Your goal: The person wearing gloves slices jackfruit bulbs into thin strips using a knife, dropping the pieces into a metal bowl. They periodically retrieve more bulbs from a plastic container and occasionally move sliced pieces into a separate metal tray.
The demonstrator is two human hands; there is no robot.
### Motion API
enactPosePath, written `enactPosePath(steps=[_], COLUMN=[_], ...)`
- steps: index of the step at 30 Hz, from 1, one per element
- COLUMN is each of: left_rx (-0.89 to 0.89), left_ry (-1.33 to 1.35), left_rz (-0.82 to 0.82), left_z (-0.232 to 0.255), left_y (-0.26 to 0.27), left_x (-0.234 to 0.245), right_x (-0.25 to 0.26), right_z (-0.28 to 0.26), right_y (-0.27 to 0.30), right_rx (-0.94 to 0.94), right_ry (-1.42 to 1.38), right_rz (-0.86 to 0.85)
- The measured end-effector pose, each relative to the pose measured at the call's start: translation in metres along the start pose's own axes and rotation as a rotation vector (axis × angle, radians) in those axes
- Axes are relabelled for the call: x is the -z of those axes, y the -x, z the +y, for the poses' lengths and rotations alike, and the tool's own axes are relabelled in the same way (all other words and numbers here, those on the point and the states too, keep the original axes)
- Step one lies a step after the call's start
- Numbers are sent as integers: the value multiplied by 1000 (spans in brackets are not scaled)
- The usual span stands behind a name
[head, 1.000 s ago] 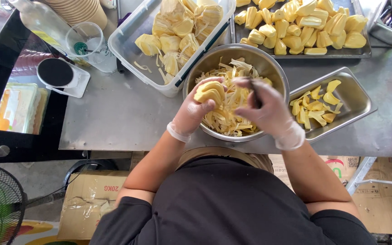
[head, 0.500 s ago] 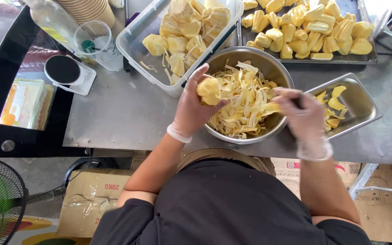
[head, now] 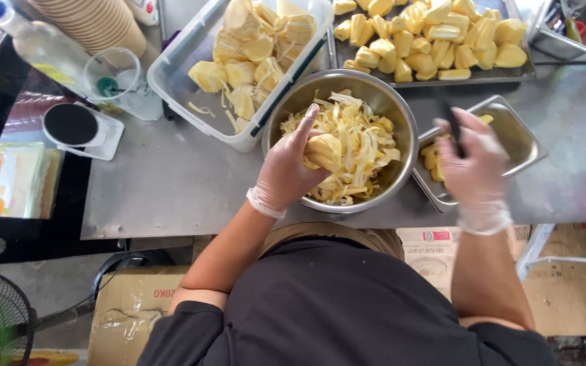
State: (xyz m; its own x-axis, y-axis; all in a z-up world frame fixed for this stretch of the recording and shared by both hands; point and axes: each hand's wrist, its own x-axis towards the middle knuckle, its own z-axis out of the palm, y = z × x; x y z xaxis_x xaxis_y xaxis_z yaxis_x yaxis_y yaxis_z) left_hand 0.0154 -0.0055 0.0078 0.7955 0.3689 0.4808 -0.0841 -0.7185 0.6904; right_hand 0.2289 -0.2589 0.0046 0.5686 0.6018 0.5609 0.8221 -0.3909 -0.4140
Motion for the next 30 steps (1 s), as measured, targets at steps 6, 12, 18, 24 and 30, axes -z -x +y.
enactPosePath(steps=[6,12,18,24,30], left_rx=[-1,101,70,79,87], left_ry=[-51,-37,-55,-73,-75], left_rz=[-28,-36,-59,-85,-96], left_z=[4,3,6,5,5], left_y=[-1,0,-6,-2,-1], left_x=[-1,7,9,10,10], right_x=[-32,-38,-41,-32,-30], right_z=[-47,-27,-21,-42,-45], right_y=[-31,-57,-63,-79,-102], right_rx=[-192,-710,-646,-627,-508], right_ry=[-537,-1355,-1607,-1086,-695], right_rz=[-287,-577,-763,-867,-1015])
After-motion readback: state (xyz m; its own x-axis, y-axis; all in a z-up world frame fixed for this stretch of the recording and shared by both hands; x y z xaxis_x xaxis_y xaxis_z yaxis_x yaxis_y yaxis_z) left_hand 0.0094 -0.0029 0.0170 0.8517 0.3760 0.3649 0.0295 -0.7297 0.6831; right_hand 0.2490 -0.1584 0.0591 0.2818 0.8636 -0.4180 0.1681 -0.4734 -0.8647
